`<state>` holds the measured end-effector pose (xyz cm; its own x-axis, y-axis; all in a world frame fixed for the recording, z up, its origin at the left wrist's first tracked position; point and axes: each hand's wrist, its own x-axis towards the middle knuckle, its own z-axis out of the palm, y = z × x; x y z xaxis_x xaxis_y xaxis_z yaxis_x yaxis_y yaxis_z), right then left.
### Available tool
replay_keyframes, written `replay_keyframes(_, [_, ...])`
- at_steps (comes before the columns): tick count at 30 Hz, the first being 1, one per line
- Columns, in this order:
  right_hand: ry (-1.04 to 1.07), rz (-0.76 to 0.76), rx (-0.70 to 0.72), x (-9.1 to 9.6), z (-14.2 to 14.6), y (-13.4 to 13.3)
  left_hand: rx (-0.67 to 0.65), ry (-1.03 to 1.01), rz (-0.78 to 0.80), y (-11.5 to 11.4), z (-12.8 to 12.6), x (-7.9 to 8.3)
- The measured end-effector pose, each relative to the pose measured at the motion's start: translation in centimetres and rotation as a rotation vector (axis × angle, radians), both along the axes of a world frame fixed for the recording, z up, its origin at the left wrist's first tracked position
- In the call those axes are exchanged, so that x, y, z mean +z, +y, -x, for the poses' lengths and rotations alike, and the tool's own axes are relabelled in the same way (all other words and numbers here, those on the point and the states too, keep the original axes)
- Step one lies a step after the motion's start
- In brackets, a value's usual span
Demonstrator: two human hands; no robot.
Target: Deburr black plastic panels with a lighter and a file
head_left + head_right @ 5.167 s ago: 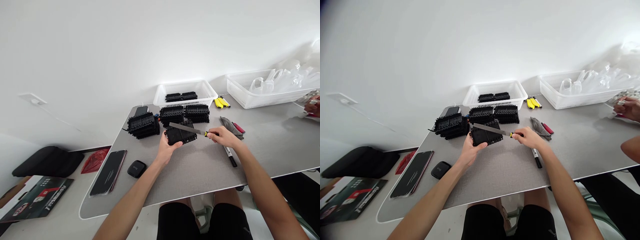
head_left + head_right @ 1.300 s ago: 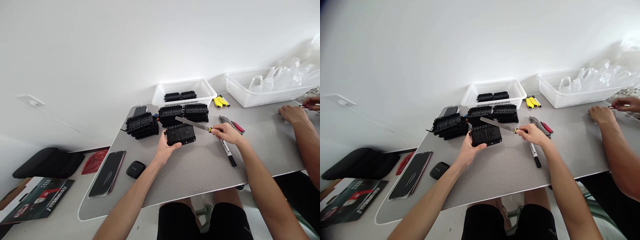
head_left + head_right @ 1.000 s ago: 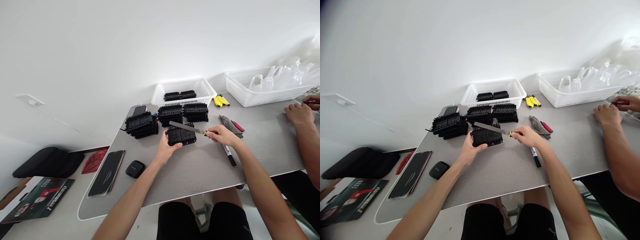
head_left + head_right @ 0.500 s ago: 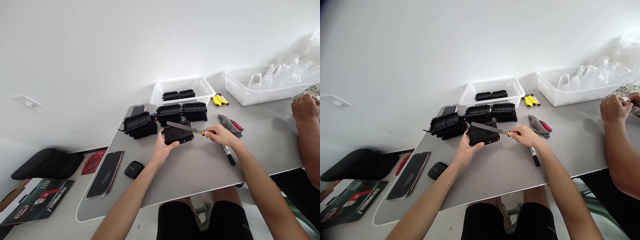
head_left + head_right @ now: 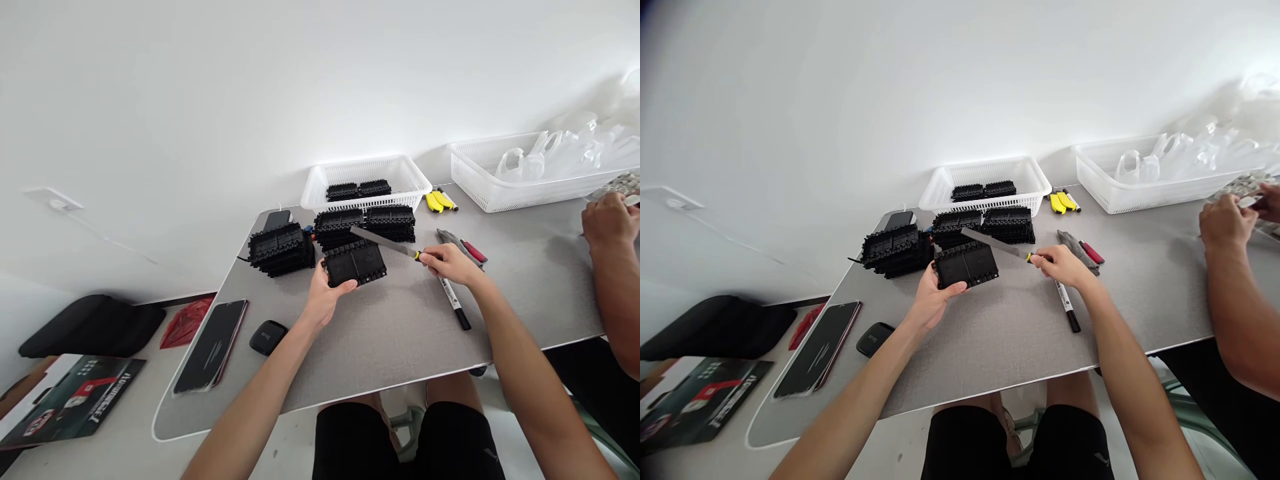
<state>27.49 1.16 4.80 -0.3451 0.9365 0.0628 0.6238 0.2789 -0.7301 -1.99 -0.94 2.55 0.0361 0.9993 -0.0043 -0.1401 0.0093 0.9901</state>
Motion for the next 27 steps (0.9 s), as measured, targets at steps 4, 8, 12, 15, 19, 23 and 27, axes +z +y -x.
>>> replay_keyframes(4, [0.036, -0.002, -0.016, 0.0, -0.3, 0.0, -0.008, -0.028, 0.023, 0.0, 0.0, 0.1])
replay_keyframes(8, [0.041, -0.005, 0.047, -0.2, 0.4, -0.1, -0.02, -0.03, 0.041, -0.1, 0.0, 0.1])
replay_keyframes(12, [0.067, 0.019, -0.044, -0.5, 0.1, 0.2, -0.02, -0.055, 0.049, -0.1, -0.1, 0.2])
replay_keyframes(15, [0.22, 0.078, -0.13, -0.8, 0.7, 0.4, -0.022, -0.109, 0.052, -0.2, -0.3, 0.1])
replay_keyframes(19, [0.518, 0.199, -0.1, -1.4, 3.5, 0.1, -0.058, -0.189, 0.091, -0.4, -0.9, -0.1])
replay_keyframes(23, [0.643, 0.222, -0.091, -2.0, 5.5, -0.2, -0.123, -0.299, 0.097, -0.7, -1.4, -0.3])
replay_keyframes(27, [0.754, 0.217, -0.163, -2.1, 5.5, -0.1, -0.179, -0.259, 0.118, -0.8, -1.6, -0.6])
